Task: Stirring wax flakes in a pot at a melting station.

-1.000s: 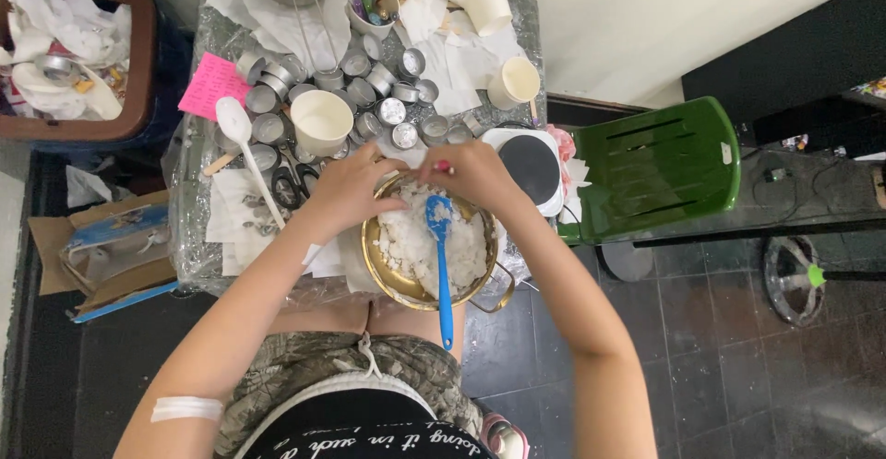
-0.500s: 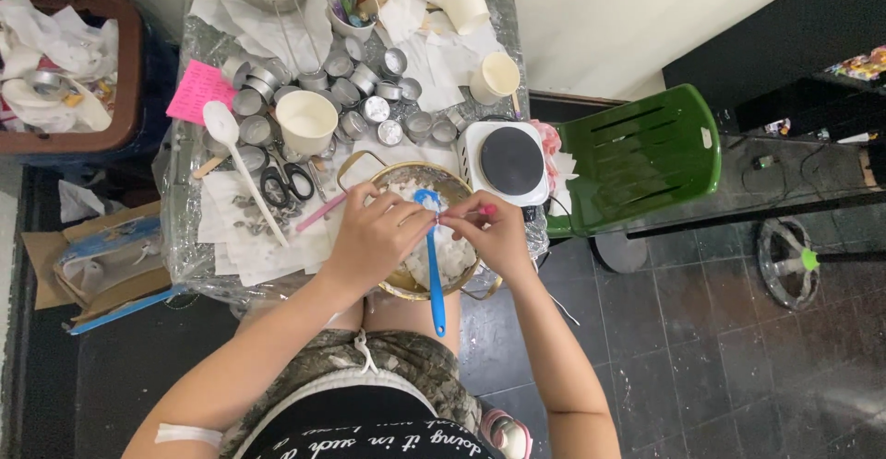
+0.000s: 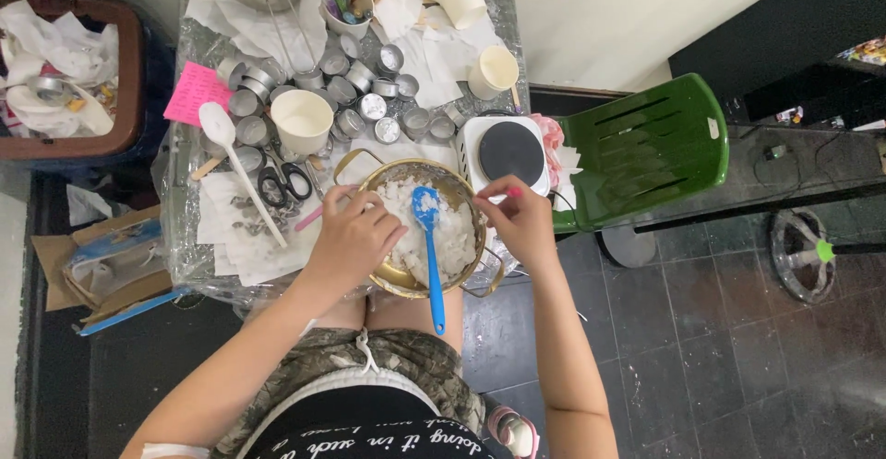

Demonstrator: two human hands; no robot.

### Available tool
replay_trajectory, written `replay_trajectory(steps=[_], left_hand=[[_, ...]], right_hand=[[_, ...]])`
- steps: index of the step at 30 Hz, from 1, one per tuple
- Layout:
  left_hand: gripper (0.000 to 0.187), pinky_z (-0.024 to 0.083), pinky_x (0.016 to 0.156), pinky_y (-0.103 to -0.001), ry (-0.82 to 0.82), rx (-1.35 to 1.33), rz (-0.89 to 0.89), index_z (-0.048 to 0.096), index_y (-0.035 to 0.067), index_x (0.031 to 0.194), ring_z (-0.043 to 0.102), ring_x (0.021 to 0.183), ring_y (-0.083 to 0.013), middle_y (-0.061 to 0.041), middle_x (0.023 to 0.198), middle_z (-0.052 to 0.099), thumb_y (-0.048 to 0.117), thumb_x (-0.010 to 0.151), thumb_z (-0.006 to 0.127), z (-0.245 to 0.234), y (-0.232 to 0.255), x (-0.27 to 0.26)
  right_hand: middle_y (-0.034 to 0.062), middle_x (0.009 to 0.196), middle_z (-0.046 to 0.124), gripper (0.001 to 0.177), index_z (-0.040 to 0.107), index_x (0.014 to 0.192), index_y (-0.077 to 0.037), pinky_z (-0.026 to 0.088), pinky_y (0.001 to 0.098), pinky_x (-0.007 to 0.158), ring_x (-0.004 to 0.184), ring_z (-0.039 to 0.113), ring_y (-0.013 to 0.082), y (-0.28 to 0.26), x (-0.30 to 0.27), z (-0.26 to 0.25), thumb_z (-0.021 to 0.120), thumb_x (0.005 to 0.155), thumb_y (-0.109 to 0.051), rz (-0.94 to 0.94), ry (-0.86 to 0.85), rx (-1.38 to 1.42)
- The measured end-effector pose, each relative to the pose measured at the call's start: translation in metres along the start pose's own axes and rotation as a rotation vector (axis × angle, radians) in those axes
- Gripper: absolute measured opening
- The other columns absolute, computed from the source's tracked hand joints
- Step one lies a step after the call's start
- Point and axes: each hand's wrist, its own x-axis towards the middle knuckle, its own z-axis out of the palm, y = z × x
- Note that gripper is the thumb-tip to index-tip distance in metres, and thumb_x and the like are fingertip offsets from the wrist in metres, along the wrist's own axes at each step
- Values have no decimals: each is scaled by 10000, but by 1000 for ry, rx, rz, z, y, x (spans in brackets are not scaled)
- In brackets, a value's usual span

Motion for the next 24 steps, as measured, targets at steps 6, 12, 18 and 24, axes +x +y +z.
replay_trajectory(steps=[6,12,18,24], left_hand=[[155,282,1064,-560,-88,-109,-205,745,152,914,617,1033,-184,50,874,731,270,819,776,-6,-7,10],[439,375,1008,-501,164,15,-300,643,94,1294,542,1218,-363,-122,1332,591,209,886,756,10,-25,20],[642,443,1012,-490,-10,-275,-434,460,19,1502,543,1118,-353,-210,1417,457,37,897,674,41,-42,17],[642,446,993,-483,-41,-312,-321,438,26,1494,542,1063,-353,-218,1420,432,-2,893,662,35,-49,16]], right_hand=[[30,835,760,151,711,926,-97,515,332,588,633,705,184,3,35,28,803,845,-185,-161,16,-311],[37,797,748,106,726,865,-129,531,348,629,725,726,205,5,63,28,807,801,-150,-283,-104,-371],[36,758,738,134,745,840,-134,524,354,625,677,707,219,3,90,30,844,768,-188,-242,-222,-402],[40,807,722,132,736,861,-118,532,335,643,720,705,218,8,104,29,826,765,-123,-437,-292,-343]])
